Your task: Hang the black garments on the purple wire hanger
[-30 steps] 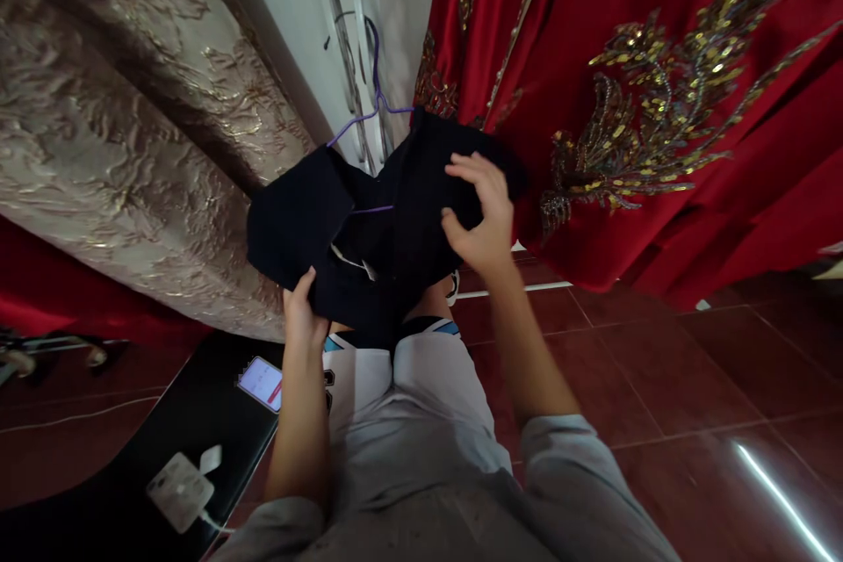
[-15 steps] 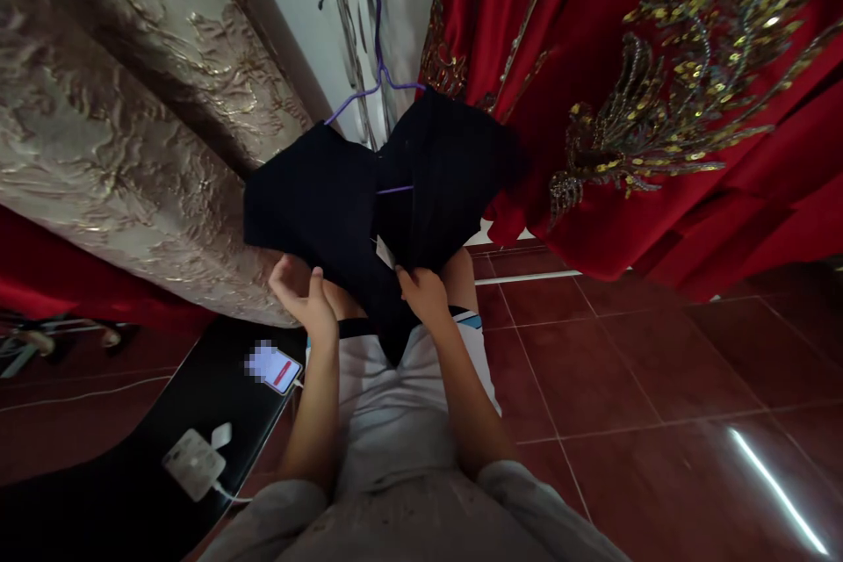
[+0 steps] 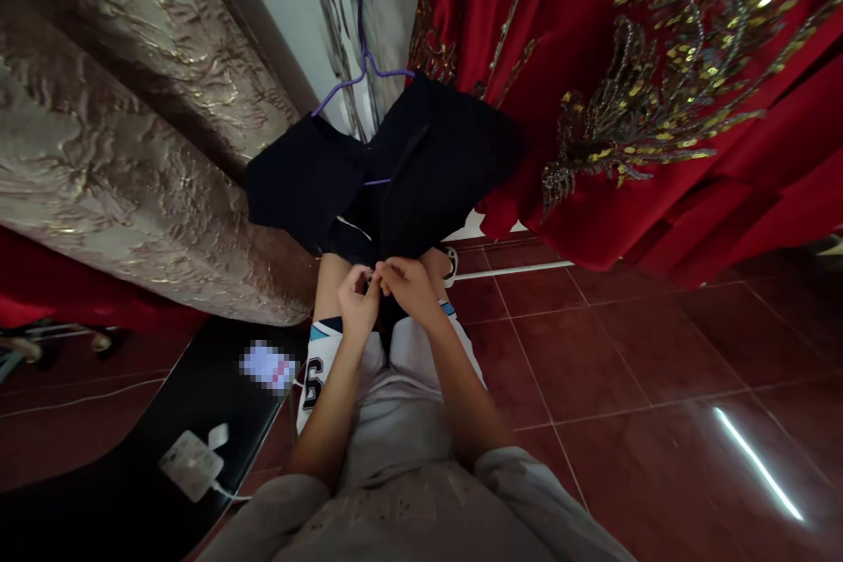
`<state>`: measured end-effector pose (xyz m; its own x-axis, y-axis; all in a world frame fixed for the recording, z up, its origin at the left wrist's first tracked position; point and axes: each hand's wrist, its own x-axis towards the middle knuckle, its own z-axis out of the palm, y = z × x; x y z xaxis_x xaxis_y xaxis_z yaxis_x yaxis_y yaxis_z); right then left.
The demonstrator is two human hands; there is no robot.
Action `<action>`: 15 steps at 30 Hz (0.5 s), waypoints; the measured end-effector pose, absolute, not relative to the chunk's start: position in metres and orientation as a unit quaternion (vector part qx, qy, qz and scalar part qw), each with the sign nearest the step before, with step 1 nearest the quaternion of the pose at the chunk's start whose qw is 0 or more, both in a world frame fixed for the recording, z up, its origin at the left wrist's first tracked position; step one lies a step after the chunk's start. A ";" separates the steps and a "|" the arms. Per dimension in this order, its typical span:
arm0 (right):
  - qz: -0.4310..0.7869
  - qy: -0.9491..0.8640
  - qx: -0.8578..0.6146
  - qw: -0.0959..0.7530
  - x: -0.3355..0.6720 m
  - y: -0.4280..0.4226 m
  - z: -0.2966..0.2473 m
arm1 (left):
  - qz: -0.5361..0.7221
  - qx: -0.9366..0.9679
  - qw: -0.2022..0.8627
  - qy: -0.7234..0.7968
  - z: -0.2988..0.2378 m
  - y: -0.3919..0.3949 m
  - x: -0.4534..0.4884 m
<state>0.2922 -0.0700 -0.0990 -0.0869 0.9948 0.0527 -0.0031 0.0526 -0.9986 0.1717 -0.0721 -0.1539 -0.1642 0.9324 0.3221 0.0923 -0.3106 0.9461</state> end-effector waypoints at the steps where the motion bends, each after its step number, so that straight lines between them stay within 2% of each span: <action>1: 0.514 -0.525 -0.451 0.507 0.295 -0.063 -0.086 | 0.599 0.551 0.339 0.471 -0.154 -0.070 0.171; 5: 0.444 -0.491 -0.407 0.629 0.304 -0.027 -0.013 | 0.590 0.563 0.319 0.483 -0.156 -0.058 0.174; 9: 0.400 -0.500 -0.392 0.661 0.305 -0.011 0.042 | 0.544 0.599 0.352 0.470 -0.135 -0.046 0.169; 12: 0.400 -0.507 -0.376 0.664 0.305 -0.016 0.051 | 0.482 0.673 0.383 0.411 -0.086 -0.045 0.163; 15: 0.393 -0.512 -0.345 0.681 0.307 -0.021 0.055 | 0.590 0.647 0.341 0.343 -0.018 -0.045 0.166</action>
<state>0.3071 -0.0210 0.0555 0.1675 0.8890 0.4261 -0.1818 0.4526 -0.8730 0.1663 -0.0453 -0.0184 0.0701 0.8458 0.5289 0.0409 -0.5322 0.8456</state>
